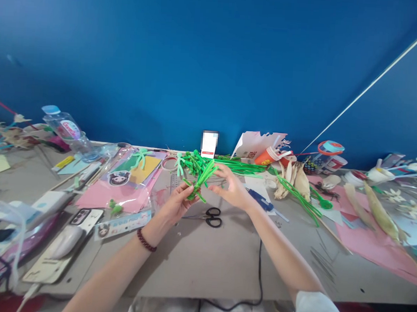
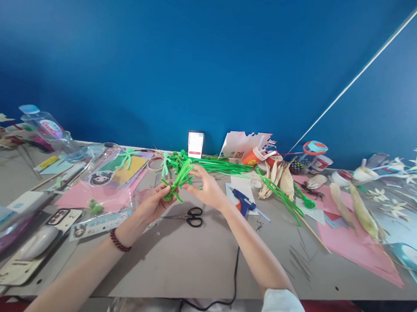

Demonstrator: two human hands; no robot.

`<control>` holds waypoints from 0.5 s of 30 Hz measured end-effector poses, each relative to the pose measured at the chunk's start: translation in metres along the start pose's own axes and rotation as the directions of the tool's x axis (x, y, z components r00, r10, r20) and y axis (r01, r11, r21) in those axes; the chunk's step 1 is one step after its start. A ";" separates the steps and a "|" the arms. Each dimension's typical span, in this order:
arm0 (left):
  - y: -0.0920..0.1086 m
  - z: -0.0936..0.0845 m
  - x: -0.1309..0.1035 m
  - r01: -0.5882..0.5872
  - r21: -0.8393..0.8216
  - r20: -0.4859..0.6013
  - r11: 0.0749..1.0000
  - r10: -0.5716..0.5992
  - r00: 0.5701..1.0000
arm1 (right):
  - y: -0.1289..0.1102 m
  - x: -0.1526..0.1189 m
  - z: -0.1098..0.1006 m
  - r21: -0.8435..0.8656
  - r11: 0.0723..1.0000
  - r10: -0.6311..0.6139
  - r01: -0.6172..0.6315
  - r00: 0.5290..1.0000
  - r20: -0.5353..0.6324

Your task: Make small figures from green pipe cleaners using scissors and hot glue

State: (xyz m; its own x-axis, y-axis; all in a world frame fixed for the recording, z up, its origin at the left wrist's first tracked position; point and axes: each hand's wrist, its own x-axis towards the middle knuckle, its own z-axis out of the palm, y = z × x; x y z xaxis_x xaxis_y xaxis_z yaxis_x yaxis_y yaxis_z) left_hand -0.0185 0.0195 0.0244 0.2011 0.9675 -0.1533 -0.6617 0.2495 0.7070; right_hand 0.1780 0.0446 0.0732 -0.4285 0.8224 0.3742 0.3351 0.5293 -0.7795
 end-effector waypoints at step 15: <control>0.038 0.053 0.015 -0.273 0.501 0.074 0.821 0.273 0.959 | -0.021 0.021 -0.012 0.023 0.999 0.048 -0.046 0.992 -0.115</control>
State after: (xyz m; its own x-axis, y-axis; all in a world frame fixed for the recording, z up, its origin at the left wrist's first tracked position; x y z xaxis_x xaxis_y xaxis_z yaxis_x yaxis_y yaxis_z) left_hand -0.0025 0.0410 0.0859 0.0657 0.9931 0.0976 -0.2362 -0.0795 0.9684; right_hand 0.1721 0.0530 0.1033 -0.3126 0.8655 0.3915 0.3348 0.4861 -0.8073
